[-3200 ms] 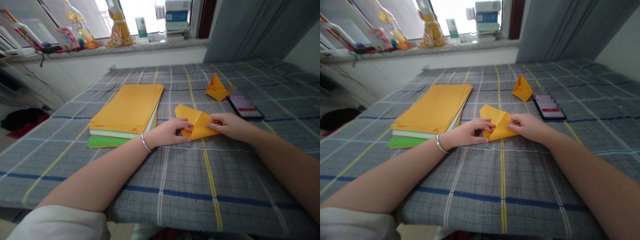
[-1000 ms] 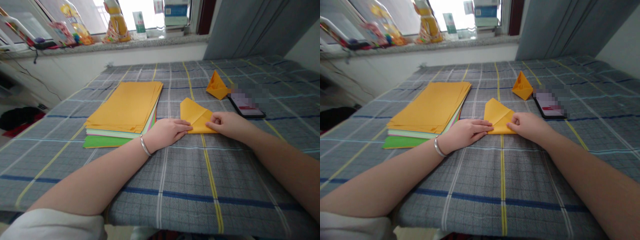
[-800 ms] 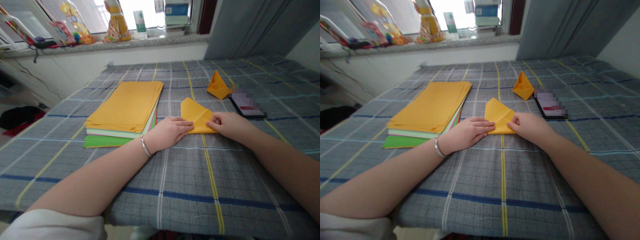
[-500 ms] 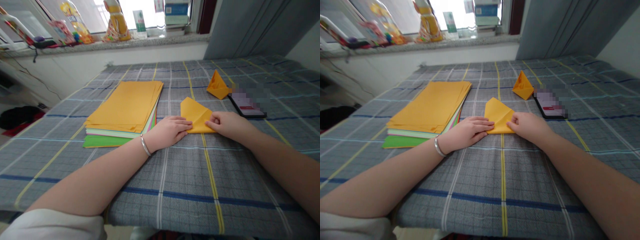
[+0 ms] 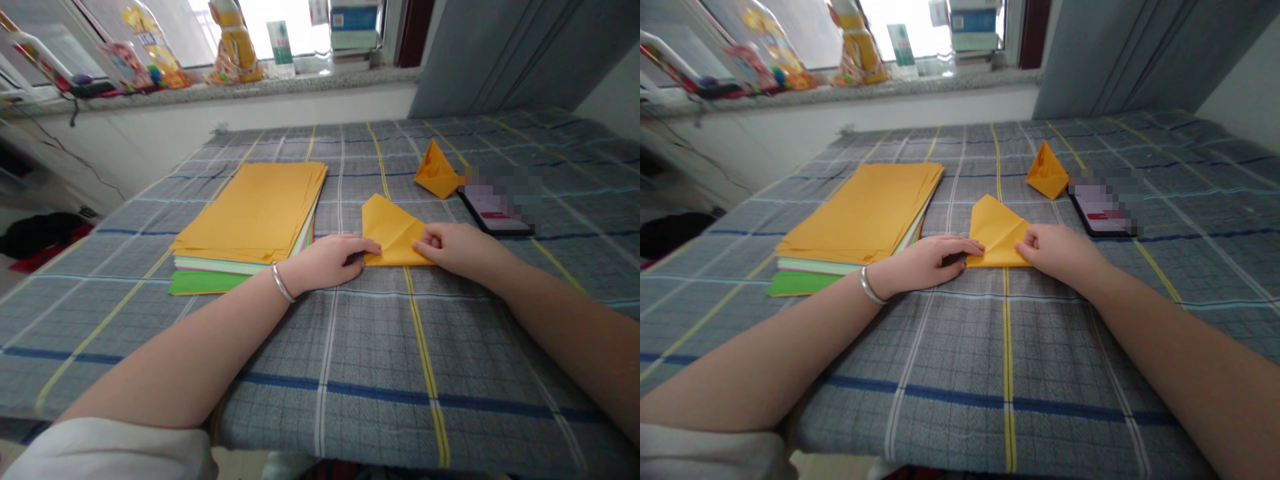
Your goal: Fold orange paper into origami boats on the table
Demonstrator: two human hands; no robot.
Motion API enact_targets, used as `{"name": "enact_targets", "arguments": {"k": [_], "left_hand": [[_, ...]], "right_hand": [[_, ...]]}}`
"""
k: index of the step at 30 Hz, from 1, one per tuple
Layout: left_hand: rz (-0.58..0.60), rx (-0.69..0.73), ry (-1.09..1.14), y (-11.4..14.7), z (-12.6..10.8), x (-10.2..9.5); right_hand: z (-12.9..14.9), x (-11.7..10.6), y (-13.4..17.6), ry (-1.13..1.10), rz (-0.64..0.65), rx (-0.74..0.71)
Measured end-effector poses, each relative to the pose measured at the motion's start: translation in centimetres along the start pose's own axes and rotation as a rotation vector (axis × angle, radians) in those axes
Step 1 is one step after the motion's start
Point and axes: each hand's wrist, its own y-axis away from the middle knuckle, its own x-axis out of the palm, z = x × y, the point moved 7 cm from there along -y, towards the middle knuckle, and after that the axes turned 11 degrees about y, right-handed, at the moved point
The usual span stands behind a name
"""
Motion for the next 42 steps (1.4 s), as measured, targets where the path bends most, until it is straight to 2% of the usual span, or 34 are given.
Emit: {"name": "enact_targets", "arguments": {"k": [4,8,13,19,22,26,34,38,42], "left_hand": [[0.022,-0.011,-0.016,0.1,0.1,-0.1],[0.054,0.064,-0.038,0.0,-1.1,0.9],[0.054,0.132,-0.108,0.0,-1.9,1.7],[0.057,0.180,-0.104,0.0,-2.1,1.4],[0.069,0.222,-0.121,0.1,-2.5,1.2],[0.079,0.225,-0.109,0.0,-2.5,1.3],[0.053,0.040,-0.064,-0.3,-2.1,1.4],[0.106,0.112,-0.147,-0.3,-2.7,1.9],[0.134,0.157,-0.220,-0.2,-2.8,2.3]], "right_hand": [[-0.8,-1.1,0.3,-0.030,-0.074,0.036],[-1.9,-2.2,0.0,-0.063,-0.184,0.031],[-2.2,-1.8,-0.3,-0.160,-0.150,-0.026],[-1.2,-1.3,-0.2,-0.377,-0.076,-0.163],[-1.4,-0.8,-0.5,-0.280,-0.047,-0.137],[-1.4,-0.7,-1.0,-0.181,-0.090,-0.093],[-0.7,-0.7,-1.3,-0.087,-0.132,-0.060],[-0.3,-0.8,-1.4,-0.014,-0.143,-0.086],[-0.4,-0.8,-1.6,-0.025,-0.144,-0.044]]}}
